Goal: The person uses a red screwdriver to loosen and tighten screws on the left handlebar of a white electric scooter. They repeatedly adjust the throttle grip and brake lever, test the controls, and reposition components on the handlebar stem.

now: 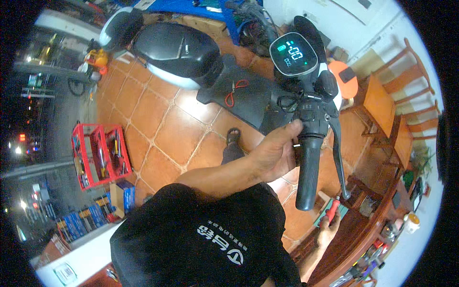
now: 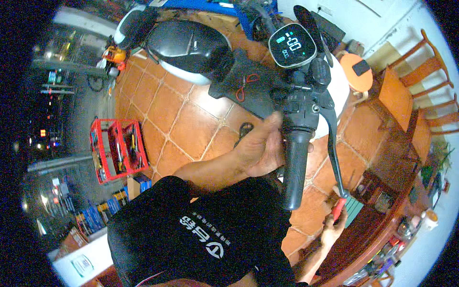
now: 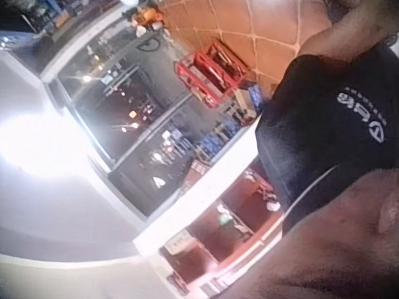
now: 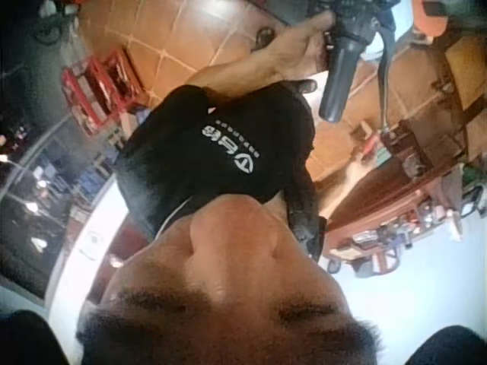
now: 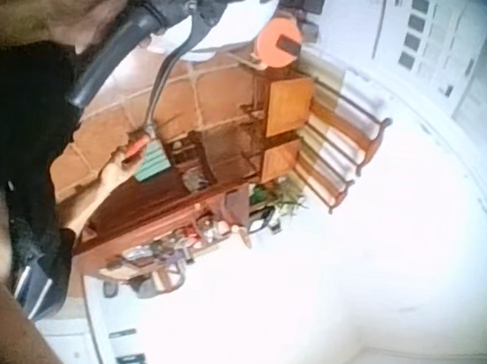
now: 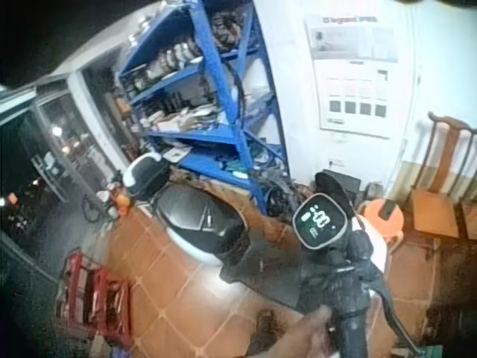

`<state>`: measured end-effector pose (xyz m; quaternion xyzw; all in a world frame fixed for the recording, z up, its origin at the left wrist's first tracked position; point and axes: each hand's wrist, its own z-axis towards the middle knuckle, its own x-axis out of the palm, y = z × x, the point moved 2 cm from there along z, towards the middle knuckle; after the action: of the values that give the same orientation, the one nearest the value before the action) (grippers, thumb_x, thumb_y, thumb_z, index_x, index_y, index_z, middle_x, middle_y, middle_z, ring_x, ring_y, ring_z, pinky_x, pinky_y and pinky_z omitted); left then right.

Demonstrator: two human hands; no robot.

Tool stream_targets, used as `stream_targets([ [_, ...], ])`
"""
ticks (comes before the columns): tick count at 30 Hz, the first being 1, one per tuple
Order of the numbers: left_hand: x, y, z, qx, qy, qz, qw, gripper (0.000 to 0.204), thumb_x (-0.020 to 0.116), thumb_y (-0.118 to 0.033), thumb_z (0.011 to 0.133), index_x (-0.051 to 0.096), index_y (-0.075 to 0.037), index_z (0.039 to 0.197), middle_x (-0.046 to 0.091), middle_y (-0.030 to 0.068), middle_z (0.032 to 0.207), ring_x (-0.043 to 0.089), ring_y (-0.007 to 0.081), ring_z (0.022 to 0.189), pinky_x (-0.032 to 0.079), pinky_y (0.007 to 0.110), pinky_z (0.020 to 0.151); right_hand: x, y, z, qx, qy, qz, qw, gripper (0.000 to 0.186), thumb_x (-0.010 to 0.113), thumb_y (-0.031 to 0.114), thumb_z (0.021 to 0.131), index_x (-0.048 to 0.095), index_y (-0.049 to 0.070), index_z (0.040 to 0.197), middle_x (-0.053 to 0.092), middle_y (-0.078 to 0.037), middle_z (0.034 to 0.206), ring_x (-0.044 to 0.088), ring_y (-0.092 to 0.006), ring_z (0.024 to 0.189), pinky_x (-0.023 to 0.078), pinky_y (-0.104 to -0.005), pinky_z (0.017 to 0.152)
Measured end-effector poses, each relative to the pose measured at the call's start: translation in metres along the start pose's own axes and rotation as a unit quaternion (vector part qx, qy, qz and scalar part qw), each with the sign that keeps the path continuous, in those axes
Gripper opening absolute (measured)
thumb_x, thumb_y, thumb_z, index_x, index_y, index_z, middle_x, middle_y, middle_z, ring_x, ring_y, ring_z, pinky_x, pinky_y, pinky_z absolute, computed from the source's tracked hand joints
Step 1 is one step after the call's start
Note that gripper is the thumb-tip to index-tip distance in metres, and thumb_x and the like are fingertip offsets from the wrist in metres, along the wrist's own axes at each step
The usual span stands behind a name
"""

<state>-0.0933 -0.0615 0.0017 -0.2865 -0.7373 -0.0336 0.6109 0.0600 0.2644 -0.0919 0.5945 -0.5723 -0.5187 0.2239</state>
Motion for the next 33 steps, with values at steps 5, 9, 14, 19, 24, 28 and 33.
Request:
stream_targets([
  [5, 0.008, 0.013, -0.001, 0.038, -0.084, 0.074, 0.993, 0.051, 0.06, -0.048, 0.085, 0.052, -0.007, 0.114, 0.06, 0.0053, 0.098, 0.06, 0.0194, 0.085, 0.052, 0.035, 0.073, 0.007, 0.013, 0.018, -0.055, 0.01, 0.056, 0.997, 0.047, 0.058, -0.001, 0.081, 0.046, 0.002, 0.127, 0.057, -0.003, 0.097, 0.052, -0.0095, 0.074, 0.044, -0.0213, 0.065],
  [9, 0.014, 0.012, 0.002, 0.05, -0.084, 0.089, 0.991, 0.048, 0.06, -0.045, 0.086, 0.053, -0.005, 0.113, 0.06, 0.0063, 0.096, 0.06, 0.0189, 0.084, 0.052, 0.035, 0.072, -0.007, -0.001, 0.047, -0.129, -0.042, 0.159, 0.978, 0.043, 0.07, 0.009, 0.08, 0.047, 0.002, 0.116, 0.059, -0.007, 0.096, 0.054, -0.0138, 0.077, 0.046, -0.0248, 0.068],
  [14, 0.014, 0.018, 0.0, 0.06, -0.143, 0.123, 0.98, 0.049, 0.057, -0.043, 0.088, 0.05, -0.006, 0.12, 0.061, 0.0101, 0.104, 0.062, 0.02, 0.081, 0.054, 0.036, 0.068, -0.005, 0.057, 0.08, -0.171, -0.089, 0.283, 0.94, 0.059, 0.076, 0.031, 0.077, 0.044, 0.004, 0.119, 0.059, -0.009, 0.092, 0.056, -0.0155, 0.072, 0.047, -0.0247, 0.063],
  [19, 0.022, 0.011, -0.008, 0.142, -0.268, 0.228, 0.925, 0.053, 0.051, -0.045, 0.09, 0.047, -0.002, 0.122, 0.062, 0.0133, 0.1, 0.065, 0.0257, 0.076, 0.055, 0.036, 0.062, 0.004, 0.086, 0.163, -0.183, -0.009, 0.366, 0.913, 0.061, 0.072, 0.038, 0.079, 0.042, 0.003, 0.119, 0.059, -0.011, 0.084, 0.055, -0.0166, 0.058, 0.045, -0.0247, 0.05],
  [24, 0.057, 0.007, -0.008, 0.221, -0.298, 0.351, 0.86, 0.059, 0.059, -0.042, 0.087, 0.042, -0.001, 0.127, 0.059, 0.0167, 0.106, 0.066, 0.0261, 0.075, 0.056, 0.031, 0.06, 0.033, 0.129, 0.218, -0.189, 0.186, 0.401, 0.877, 0.054, 0.069, 0.04, 0.082, 0.043, 0.005, 0.114, 0.063, -0.022, 0.093, 0.057, -0.0207, 0.061, 0.045, -0.0273, 0.05],
  [28, 0.071, 0.008, 0.001, 0.197, -0.362, 0.389, 0.824, 0.06, 0.059, -0.041, 0.087, 0.042, 0.002, 0.125, 0.06, 0.0162, 0.101, 0.066, 0.0247, 0.073, 0.056, 0.029, 0.057, 0.048, 0.146, 0.235, -0.204, 0.241, 0.408, 0.857, 0.046, 0.066, 0.036, 0.084, 0.046, 0.007, 0.113, 0.062, -0.024, 0.098, 0.059, -0.0213, 0.065, 0.046, -0.0278, 0.053],
  [33, 0.078, 0.008, 0.007, 0.182, -0.424, 0.433, 0.774, 0.062, 0.07, -0.029, 0.08, 0.041, 0.003, 0.125, 0.058, 0.0138, 0.096, 0.064, 0.0223, 0.071, 0.054, 0.029, 0.057, 0.068, 0.179, 0.227, -0.198, 0.334, 0.431, 0.814, 0.039, 0.064, 0.022, 0.085, 0.042, 0.004, 0.11, 0.063, -0.02, 0.095, 0.058, -0.0183, 0.066, 0.049, -0.0272, 0.057],
])
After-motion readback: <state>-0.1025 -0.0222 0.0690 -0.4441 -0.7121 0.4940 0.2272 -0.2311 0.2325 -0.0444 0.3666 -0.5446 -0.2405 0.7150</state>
